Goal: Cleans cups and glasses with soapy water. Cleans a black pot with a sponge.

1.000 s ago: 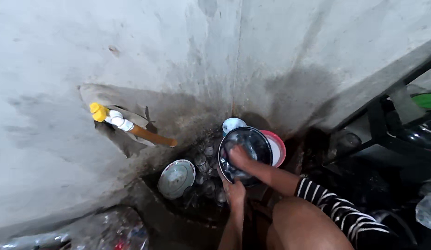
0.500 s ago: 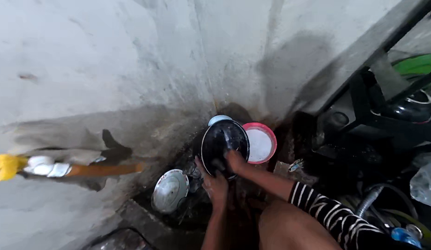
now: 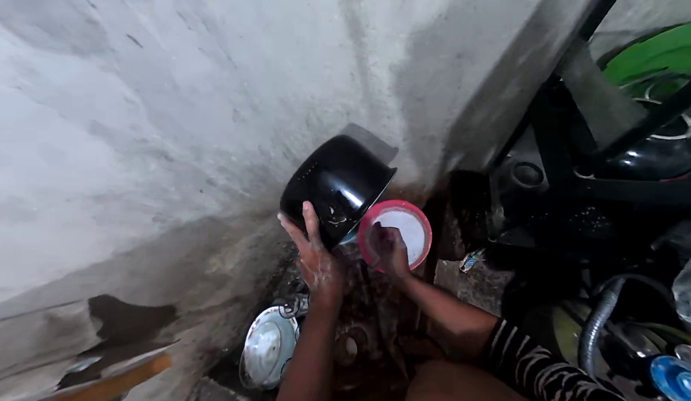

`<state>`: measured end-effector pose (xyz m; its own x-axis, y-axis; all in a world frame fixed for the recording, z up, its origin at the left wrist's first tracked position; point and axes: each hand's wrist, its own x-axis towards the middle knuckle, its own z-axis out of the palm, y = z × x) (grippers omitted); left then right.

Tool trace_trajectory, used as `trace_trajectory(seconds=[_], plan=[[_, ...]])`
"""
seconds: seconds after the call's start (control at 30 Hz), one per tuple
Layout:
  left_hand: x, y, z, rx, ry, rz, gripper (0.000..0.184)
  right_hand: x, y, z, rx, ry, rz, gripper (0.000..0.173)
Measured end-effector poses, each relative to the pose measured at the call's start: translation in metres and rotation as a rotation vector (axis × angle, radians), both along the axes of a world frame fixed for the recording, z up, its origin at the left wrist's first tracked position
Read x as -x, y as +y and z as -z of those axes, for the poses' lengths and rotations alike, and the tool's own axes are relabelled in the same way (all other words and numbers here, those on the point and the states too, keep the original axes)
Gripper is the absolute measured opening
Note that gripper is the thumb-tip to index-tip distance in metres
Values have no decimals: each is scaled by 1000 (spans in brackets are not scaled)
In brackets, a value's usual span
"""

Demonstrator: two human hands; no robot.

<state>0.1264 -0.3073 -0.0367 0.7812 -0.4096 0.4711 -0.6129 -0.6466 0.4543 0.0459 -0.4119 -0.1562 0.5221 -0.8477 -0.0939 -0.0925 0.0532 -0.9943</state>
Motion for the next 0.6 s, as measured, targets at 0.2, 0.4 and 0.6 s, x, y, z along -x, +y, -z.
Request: trace_trajectory(seconds=[0.2, 0.4, 0.6], plan=[[-19, -14, -45, 115, -295, 91, 125, 18, -34, 20, -38, 26, 84, 46], [-21, 17, -77, 118, -225, 4, 112, 24, -66, -24, -59, -267, 48, 50], [1, 73, -43, -181, -121, -28, 95, 12, -71, -76, -662, -349, -200, 42]])
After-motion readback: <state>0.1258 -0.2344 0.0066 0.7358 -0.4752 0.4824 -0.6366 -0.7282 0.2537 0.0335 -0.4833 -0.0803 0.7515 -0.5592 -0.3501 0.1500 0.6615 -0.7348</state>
